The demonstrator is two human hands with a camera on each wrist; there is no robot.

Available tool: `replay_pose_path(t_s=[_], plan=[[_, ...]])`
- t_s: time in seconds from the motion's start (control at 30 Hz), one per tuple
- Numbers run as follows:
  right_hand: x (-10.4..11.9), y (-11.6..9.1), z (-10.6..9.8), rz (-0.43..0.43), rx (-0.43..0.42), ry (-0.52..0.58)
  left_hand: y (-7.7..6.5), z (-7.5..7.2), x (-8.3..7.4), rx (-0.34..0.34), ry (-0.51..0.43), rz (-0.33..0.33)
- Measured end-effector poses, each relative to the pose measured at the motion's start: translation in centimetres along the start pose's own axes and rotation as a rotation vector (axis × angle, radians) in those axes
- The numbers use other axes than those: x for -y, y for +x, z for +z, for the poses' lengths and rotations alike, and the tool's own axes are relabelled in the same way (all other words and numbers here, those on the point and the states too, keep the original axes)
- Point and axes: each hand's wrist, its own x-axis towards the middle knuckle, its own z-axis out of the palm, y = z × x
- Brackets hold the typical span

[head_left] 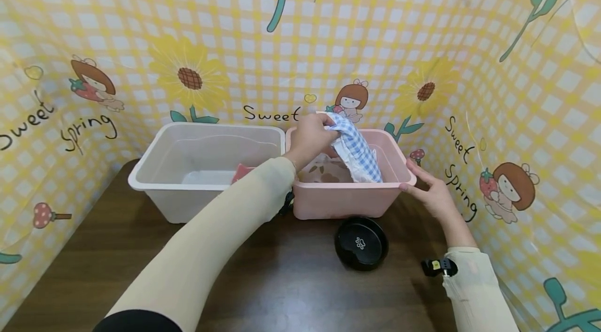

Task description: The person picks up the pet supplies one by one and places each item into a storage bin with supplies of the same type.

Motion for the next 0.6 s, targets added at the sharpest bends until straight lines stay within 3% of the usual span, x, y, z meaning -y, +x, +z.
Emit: replay_pose_path(t_s=[0.2,0.4,0.6], plan=[[0.0,-0.1,0.2,-0.003,-0.001,0.009,-0.3,-0.2,-0.1,0.012,0.003,0.02],[0.1,-0.2,0.0,0.004,-0.006,0.012,-0.7,-0.6,0.1,0.067,-0.051,0.051],[0.0,-0.1,0.2,0.01,-0.007,0.01,-0.8,-1.3,0.8,0.099,0.057,0.081]])
